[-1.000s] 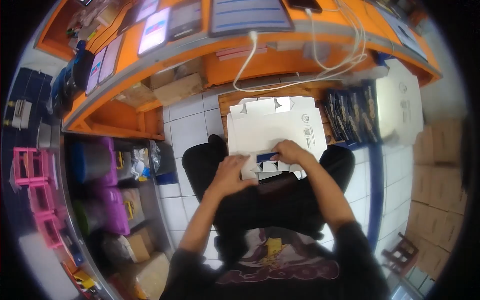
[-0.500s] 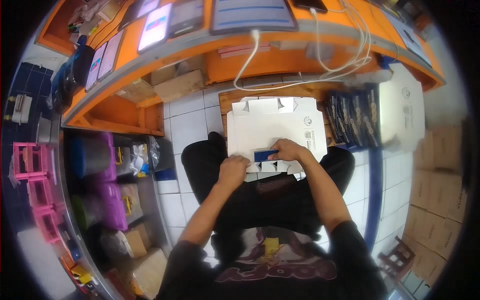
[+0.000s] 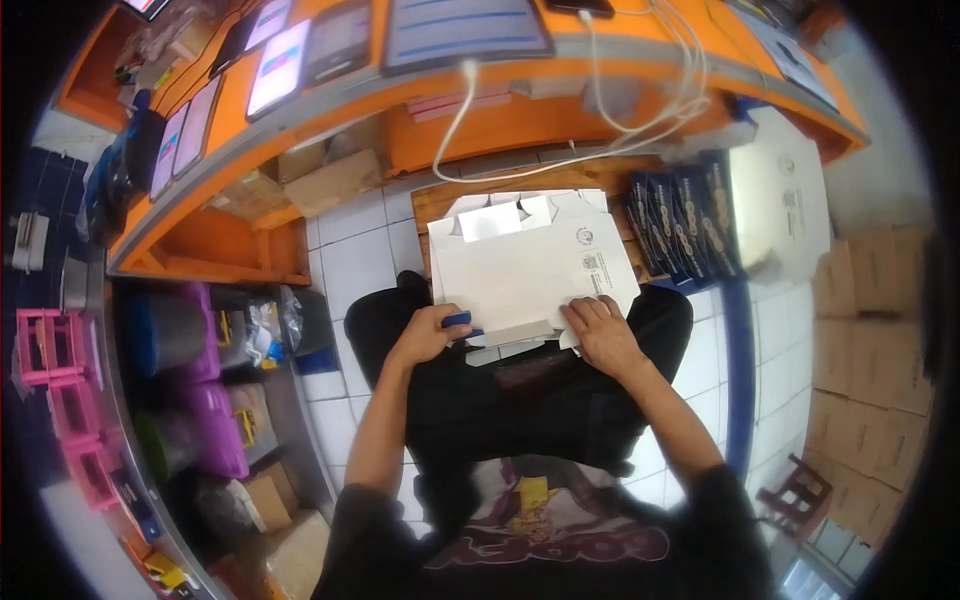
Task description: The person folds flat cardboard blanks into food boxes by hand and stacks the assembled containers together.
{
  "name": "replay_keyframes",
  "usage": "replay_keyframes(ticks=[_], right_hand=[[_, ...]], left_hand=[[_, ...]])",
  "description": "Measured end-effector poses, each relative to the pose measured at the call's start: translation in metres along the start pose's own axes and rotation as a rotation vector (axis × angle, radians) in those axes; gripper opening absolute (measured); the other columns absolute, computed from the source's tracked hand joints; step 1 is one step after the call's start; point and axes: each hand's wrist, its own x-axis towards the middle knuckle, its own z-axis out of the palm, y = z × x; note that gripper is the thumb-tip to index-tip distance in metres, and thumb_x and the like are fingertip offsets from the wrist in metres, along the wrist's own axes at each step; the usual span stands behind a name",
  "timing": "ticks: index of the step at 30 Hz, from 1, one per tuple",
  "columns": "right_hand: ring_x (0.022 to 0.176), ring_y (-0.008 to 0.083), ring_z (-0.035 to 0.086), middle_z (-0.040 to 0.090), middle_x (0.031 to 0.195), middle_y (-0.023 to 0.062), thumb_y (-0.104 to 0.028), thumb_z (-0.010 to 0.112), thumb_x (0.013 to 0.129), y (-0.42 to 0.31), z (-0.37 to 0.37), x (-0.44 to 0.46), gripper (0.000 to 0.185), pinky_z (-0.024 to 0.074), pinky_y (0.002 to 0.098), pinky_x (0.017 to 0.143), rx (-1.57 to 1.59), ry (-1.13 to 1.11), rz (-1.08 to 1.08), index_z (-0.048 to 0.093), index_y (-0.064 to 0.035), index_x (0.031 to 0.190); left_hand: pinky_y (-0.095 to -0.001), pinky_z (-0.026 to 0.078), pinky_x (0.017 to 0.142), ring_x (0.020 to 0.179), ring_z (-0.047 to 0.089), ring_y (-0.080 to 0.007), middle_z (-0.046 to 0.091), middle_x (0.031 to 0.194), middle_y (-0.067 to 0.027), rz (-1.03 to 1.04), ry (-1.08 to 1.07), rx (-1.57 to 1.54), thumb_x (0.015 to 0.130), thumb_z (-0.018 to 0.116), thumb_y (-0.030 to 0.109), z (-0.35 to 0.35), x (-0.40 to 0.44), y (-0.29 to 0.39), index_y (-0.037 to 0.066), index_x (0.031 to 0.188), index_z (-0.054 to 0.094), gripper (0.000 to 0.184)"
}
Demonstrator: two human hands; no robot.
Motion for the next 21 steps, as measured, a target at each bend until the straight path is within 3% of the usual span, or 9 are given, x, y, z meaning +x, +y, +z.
replay_keyframes(ticks=[2, 4, 6, 8, 10, 14, 15, 18, 21], right_hand=[[0.117, 0.0304, 0.061, 0.064, 0.12, 0.0105, -0.012, 0.062, 0.082, 0.007, 0.01, 0.006, 0.043, 0.0447, 0.0473, 0.107, 0.056, 0.074, -0.011, 0.064, -0.0055, 0.124], [0.105, 0.0344, 0.066, 0.068, 0.109, 0.0135, -0.016, 0.064, 0.085, 0.019, 0.015, 0.018, 0.029, 0.051, 0.0471, 0.095, 0.243, -0.198, -0.038, 0.072, -0.0065, 0.112], [0.1, 0.0358, 0.066, 0.07, 0.105, 0.0145, -0.015, 0.069, 0.085, 0.035, 0.037, 0.027, 0.024, 0.0518, 0.0465, 0.091, 0.358, -0.202, 0.005, 0.073, -0.0055, 0.107], [0.089, 0.0405, 0.067, 0.071, 0.094, 0.019, -0.015, 0.073, 0.087, 0.043, 0.032, 0.04, 0.015, 0.053, 0.0466, 0.083, 0.569, -0.184, 0.036, 0.076, -0.0027, 0.095], [0.088, 0.0382, 0.068, 0.071, 0.092, 0.0193, -0.016, 0.075, 0.087, 0.051, 0.032, 0.048, 0.015, 0.0532, 0.0435, 0.081, 0.669, -0.249, 0.041, 0.076, -0.0027, 0.095], [0.088, 0.0323, 0.069, 0.071, 0.093, 0.0171, -0.013, 0.077, 0.088, 0.041, 0.039, 0.04, 0.015, 0.0532, 0.0395, 0.08, 0.821, -0.198, 0.097, 0.075, -0.0018, 0.097], [0.089, 0.0325, 0.069, 0.071, 0.093, 0.017, -0.013, 0.077, 0.088, 0.038, 0.042, 0.035, 0.014, 0.0531, 0.0393, 0.081, 0.822, -0.171, 0.085, 0.075, -0.002, 0.097], [0.089, 0.0324, 0.068, 0.07, 0.094, 0.0166, -0.013, 0.077, 0.088, 0.036, 0.047, 0.034, 0.014, 0.0529, 0.0388, 0.081, 0.824, -0.138, 0.071, 0.075, -0.0022, 0.097], [0.088, 0.0326, 0.067, 0.07, 0.093, 0.0165, -0.013, 0.078, 0.087, 0.03, 0.055, 0.028, 0.015, 0.0532, 0.0381, 0.081, 0.868, -0.104, 0.093, 0.075, -0.0019, 0.096]], left_hand=[[-0.0296, 0.051, 0.077, 0.081, 0.062, -0.013, 0.07, 0.089, -0.0029, 0.018, -0.03, -0.004, 0.092, 0.077, 0.019, -0.002, 0.003, -0.01, 0.0, 0.103, 0.071, 0.023], [-0.0292, 0.051, 0.079, 0.082, 0.062, -0.0126, 0.068, 0.092, -0.0006, 0.033, -0.052, -0.001, 0.093, 0.076, 0.019, -0.004, 0.001, -0.018, 0.001, 0.104, 0.071, 0.022], [-0.0302, 0.055, 0.076, 0.078, 0.064, -0.0137, 0.068, 0.096, -0.0057, 0.015, 0.059, -0.602, 0.095, 0.073, 0.016, -0.001, 0.0, -0.022, 0.001, 0.107, 0.069, 0.02], [-0.0312, 0.056, 0.077, 0.08, 0.064, -0.0146, 0.065, 0.1, -0.005, -0.142, 0.179, -0.737, 0.094, 0.076, 0.023, 0.002, 0.006, -0.021, -0.001, 0.11, 0.066, 0.031], [-0.031, 0.056, 0.077, 0.081, 0.064, -0.015, 0.063, 0.095, -0.0054, -0.259, 0.452, -0.289, 0.088, 0.082, 0.035, 0.013, 0.011, -0.012, -0.001, 0.109, 0.066, 0.045], [-0.0384, 0.057, 0.085, 0.096, 0.072, -0.023, 0.072, 0.107, -0.0187, -0.185, 0.358, -0.079, 0.08, 0.085, 0.033, 0.015, 0.031, 0.001, -0.006, 0.115, 0.062, 0.057], [-0.0395, 0.056, 0.089, 0.101, 0.073, -0.0316, 0.071, 0.114, -0.0255, -0.218, 0.378, 0.116, 0.076, 0.085, 0.033, 0.014, 0.032, 0.014, -0.006, 0.12, 0.062, 0.063], [-0.046, 0.057, 0.088, 0.101, 0.072, -0.0377, 0.073, 0.105, -0.0245, -0.354, 0.419, 0.453, 0.081, 0.078, 0.028, 0.021, 0.034, 0.046, 0.003, 0.12, 0.064, 0.048], [-0.0503, 0.057, 0.086, 0.097, 0.072, -0.0409, 0.073, 0.104, -0.0218, -0.405, 0.425, 0.692, 0.087, 0.067, 0.024, 0.063, 0.05, 0.058, -0.003, 0.129, 0.055, 0.051]])
